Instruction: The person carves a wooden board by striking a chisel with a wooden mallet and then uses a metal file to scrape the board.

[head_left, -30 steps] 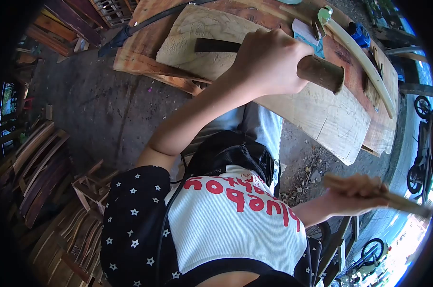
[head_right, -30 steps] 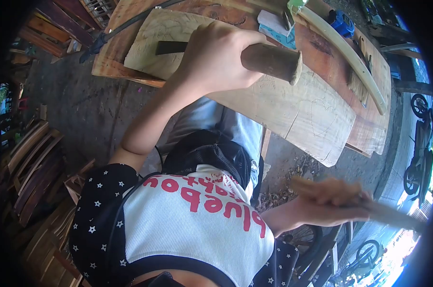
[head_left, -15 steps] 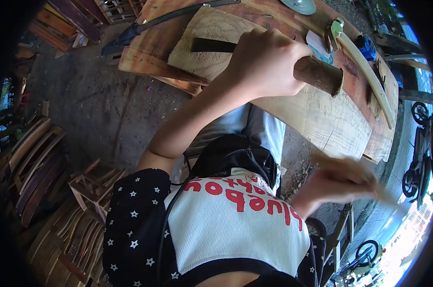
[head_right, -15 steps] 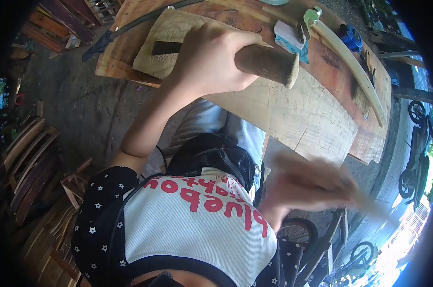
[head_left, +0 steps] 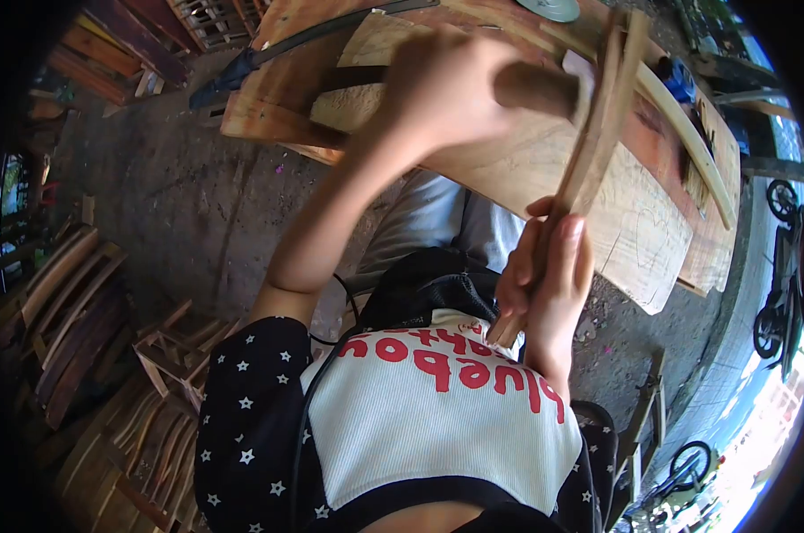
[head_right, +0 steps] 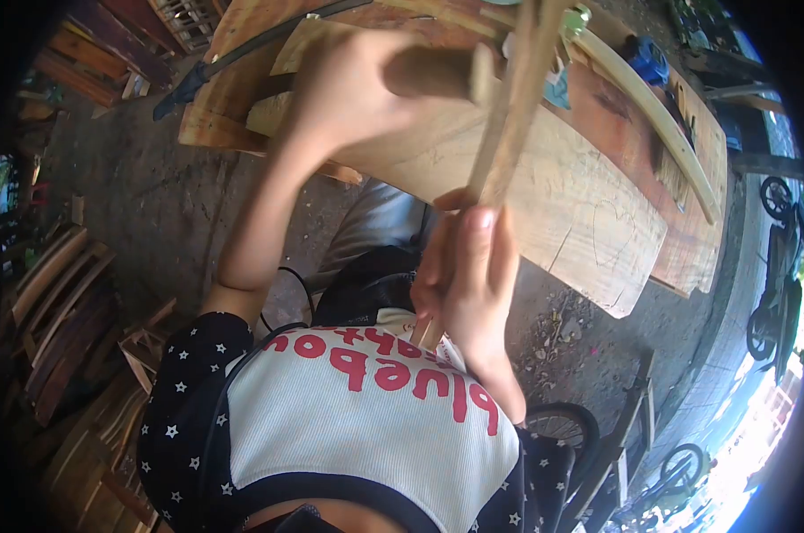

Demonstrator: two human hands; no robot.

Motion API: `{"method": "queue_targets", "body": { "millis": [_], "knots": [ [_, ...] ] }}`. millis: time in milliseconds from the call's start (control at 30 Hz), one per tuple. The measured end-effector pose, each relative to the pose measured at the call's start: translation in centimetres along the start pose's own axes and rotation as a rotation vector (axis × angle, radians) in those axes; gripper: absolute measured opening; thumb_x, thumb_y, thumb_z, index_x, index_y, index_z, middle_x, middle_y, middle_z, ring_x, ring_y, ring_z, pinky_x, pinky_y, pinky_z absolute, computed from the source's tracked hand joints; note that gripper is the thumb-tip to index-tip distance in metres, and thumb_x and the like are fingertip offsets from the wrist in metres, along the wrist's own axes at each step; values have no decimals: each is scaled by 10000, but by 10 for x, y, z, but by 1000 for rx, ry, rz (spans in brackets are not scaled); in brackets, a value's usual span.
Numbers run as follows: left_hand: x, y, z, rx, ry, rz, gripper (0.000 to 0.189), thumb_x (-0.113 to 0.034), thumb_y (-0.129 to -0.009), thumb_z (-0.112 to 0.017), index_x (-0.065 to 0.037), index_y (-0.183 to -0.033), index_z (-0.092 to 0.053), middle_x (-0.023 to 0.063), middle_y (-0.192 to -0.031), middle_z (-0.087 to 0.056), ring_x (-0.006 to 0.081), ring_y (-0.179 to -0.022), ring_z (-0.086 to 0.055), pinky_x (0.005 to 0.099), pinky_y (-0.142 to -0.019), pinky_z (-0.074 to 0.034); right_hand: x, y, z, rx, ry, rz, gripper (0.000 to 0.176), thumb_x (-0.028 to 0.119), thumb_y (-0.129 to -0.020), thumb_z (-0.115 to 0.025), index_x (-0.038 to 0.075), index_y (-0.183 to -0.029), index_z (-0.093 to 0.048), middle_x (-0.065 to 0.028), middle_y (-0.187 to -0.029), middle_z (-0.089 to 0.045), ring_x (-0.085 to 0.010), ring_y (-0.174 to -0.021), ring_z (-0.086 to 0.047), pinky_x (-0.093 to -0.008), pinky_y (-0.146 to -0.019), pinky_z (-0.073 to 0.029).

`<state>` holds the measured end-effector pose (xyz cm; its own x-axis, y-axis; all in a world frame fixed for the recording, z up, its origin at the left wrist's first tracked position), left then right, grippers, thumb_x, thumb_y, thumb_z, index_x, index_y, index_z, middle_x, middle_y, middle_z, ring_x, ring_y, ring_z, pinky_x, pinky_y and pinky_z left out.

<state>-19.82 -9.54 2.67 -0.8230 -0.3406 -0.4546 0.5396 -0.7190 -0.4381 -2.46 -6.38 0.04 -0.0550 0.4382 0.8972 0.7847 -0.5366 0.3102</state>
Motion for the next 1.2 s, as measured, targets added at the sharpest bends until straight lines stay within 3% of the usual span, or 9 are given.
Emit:
{"method": "queue_targets", "body": {
  "millis": [133, 233, 367, 533, 933, 1000, 1067, 1133, 1200],
  "knots": [
    [-27, -9, 41, -65, 104, 9, 166, -147, -684, -658, 1, -752, -624, 157, -687, -622, 238, -633, -635, 327, -536, -459, 24, 22, 75, -369, 139, 417, 560, 530, -863, -394, 19, -1091, -402, 24, -496, -317, -53, -305, -278, -209, -247, -202],
    [-66, 0, 4, -245, 181, -244, 202, -206, -594, -727, -83, -738, -658, 87, -657, -634, 196, -587, -633, 293, -539, -500, 44, 43, 120, -413, -89, 522, 563, 511, -876, -359, 29, -1167, -369, 7, -526, -325, -61, -286, -264, -219, -222, -221],
    [-177, 17, -59, 244, 327, -371, 184, -194, -522, -654, -129, -687, -605, 44, -574, -584, 208, -500, -588, 350, -452, -459, 39, 86, 184, -749, -27, 530, 574, 523, -891, -314, -4, -1087, -429, -24, -494, -374, -91, -286, -313, -234, -235, -233],
    [-260, 49, -103, 226, 551, -580, 96, -154, -515, -634, -94, -578, -592, 65, -489, -561, 198, -414, -559, 330, -390, -428, 44, 162, 243, -1250, 227, 512, 504, 461, -929, -248, 4, -994, -451, -15, -511, -388, -76, -320, -326, -203, -287, -273],
    [-240, 37, -111, 326, 382, -410, 127, -149, -540, -661, -117, -659, -632, 47, -543, -585, 189, -467, -580, 322, -434, -449, 88, 226, 272, -1276, -11, 1455, 455, 471, -918, -257, 76, -808, -455, -18, -571, -417, -71, -358, -338, -198, -302, -319],
    [-238, 37, -112, 323, 389, -397, 127, -149, -544, -661, -119, -664, -635, 43, -544, -586, 184, -467, -580, 320, -439, -451, 46, 175, 251, -845, 100, 1055, 497, 499, -906, -257, 79, -786, -492, -9, -565, -419, -83, -394, -373, -219, -355, -348],
    [-224, 32, -116, 342, 402, -307, 118, -146, -546, -661, -120, -657, -631, 39, -537, -582, 176, -466, -580, 321, -430, -447, -7, 135, 220, -852, 562, 359, 540, 527, -898, -240, 67, -845, -517, 8, -549, -411, -86, -448, -424, -238, -410, -362],
    [-199, 25, -115, 326, 195, -287, 114, -163, -557, -654, -120, -657, -619, 43, -538, -578, 195, -458, -577, 337, -414, -440, 5, 153, 235, -1198, 935, 447, 587, 549, -896, -205, 53, -921, -518, 19, -556, -416, -87, -490, -457, -243, -437, -356],
    [-192, 29, -102, 236, 214, -308, 139, -180, -549, -655, -114, -666, -616, 64, -538, -575, 235, -466, -580, 348, -428, -445, 41, 161, 232, -798, 124, 544, 487, 475, -925, -230, 57, -943, -478, 13, -581, -420, -48, -438, -421, -177, -363, -357]
  ]
}}
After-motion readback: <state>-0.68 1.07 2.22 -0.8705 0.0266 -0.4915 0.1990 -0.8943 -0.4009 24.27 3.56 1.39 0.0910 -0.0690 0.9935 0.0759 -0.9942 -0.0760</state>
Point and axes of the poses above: each hand's wrist, its own y-axis away from the middle knuckle, its own z-axis out of the back of the hand, x = y × z, the point moved 6 cm from there along -y, towards the middle knuckle
